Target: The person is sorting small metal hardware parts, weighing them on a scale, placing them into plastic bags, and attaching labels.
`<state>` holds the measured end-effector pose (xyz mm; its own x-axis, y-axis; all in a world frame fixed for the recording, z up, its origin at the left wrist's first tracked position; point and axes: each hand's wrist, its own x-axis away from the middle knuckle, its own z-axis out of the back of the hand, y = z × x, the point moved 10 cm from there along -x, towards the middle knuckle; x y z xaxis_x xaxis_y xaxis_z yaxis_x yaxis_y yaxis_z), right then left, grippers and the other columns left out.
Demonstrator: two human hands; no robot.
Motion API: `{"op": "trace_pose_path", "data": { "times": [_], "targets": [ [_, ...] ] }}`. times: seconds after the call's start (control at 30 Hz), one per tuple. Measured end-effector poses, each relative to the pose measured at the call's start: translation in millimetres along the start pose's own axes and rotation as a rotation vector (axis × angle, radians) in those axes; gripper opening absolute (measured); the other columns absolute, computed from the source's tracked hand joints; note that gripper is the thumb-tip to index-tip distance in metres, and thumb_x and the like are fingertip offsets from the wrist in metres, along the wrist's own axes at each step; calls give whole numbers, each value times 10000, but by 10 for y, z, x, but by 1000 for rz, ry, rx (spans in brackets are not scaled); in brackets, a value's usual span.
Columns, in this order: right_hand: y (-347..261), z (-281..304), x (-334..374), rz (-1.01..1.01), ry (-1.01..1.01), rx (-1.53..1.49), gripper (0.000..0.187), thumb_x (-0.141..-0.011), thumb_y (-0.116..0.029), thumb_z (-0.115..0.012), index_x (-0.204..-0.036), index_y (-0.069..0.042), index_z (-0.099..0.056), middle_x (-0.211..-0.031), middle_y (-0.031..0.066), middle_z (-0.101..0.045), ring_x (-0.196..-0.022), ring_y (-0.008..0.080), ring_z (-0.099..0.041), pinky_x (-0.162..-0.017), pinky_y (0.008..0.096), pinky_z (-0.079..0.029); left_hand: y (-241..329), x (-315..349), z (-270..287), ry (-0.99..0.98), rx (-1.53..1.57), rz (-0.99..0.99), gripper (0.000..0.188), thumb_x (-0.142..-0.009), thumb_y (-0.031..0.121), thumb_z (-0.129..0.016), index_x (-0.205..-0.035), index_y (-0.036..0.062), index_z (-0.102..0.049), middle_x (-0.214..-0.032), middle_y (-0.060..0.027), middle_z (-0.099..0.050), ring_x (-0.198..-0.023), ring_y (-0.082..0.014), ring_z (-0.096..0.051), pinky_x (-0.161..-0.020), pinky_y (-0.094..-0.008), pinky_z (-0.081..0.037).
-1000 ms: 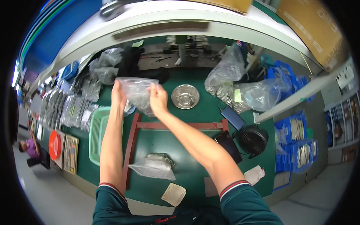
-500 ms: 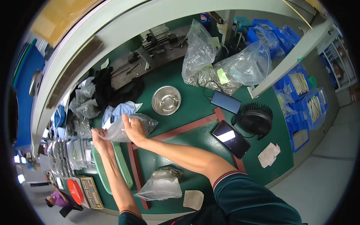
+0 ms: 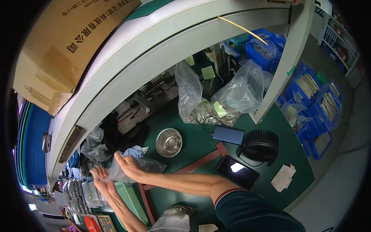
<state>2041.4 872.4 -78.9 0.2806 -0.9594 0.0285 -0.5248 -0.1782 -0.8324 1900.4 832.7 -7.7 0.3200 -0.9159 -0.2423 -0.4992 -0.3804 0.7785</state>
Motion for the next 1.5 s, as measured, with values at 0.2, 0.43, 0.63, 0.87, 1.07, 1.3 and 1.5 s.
{"op": "trace_pose_path", "data": {
  "times": [0.2,0.43,0.63,0.87,1.07,1.3,1.5],
  "targets": [
    [-744,-229,450,146,-145,-113,478,-961,-330,-406,-591,-30,-440,-552,-74,-360,-547,30,-337,-452,253,-289,482,306,-853,-97,-75,-29,303,-933,185,-478,-679,109,-331,-581,0,-286,-533,-101,-263,-566,-239,-282],
    [-1711,101,1460,279,-97,-80,444,-967,-253,-409,-609,9,-440,-525,-3,-342,-535,65,-339,-469,288,-317,693,1074,-1885,-210,-78,74,289,-943,150,-450,-691,95,-320,-621,3,-267,-569,-103,-251,-629,-273,-283],
    [-2406,816,2566,429,165,71,468,-968,-285,-400,-623,29,-431,-497,57,-310,-525,80,-311,-466,322,-319,405,2098,-2643,-166,-72,264,310,-909,146,-468,-631,105,-337,-625,-1,-263,-624,-132,-300,-656,-269,-304],
    [-3017,1955,4108,484,407,52,439,-973,-244,-393,-610,-11,-474,-520,-40,-411,-518,27,-364,-440,261,-304,-295,3399,-3836,-436,212,531,280,-942,125,-439,-699,97,-303,-630,-2,-254,-602,-96,-263,-643,-254,-299],
    [-3749,3042,5436,588,560,71,460,-980,-292,-367,-603,-37,-438,-526,-62,-381,-514,26,-334,-439,250,-285,-944,4497,-5026,-631,206,583,286,-957,191,-412,-704,78,-344,-580,-21,-306,-592,-109,-270,-604,-262,-278],
    [-4133,4783,6739,756,895,174,552,-986,-327,-252,-482,-105,-295,-464,1,-293,-443,112,-236,-445,284,-182,-2317,5622,-6084,-664,-99,849,319,-940,323,-430,-749,68,-431,-601,-53,-439,-581,-130,-376,-530,-253,-292],
    [-3752,6202,7286,507,1203,190,519,-982,-341,-327,-531,-99,-240,-522,-24,-242,-527,92,-217,-513,271,-185,-4064,6309,-6460,-725,-363,1066,256,-959,205,-425,-753,61,-472,-685,43,-437,-635,-45,-373,-585,-212,-326]
  ]
}}
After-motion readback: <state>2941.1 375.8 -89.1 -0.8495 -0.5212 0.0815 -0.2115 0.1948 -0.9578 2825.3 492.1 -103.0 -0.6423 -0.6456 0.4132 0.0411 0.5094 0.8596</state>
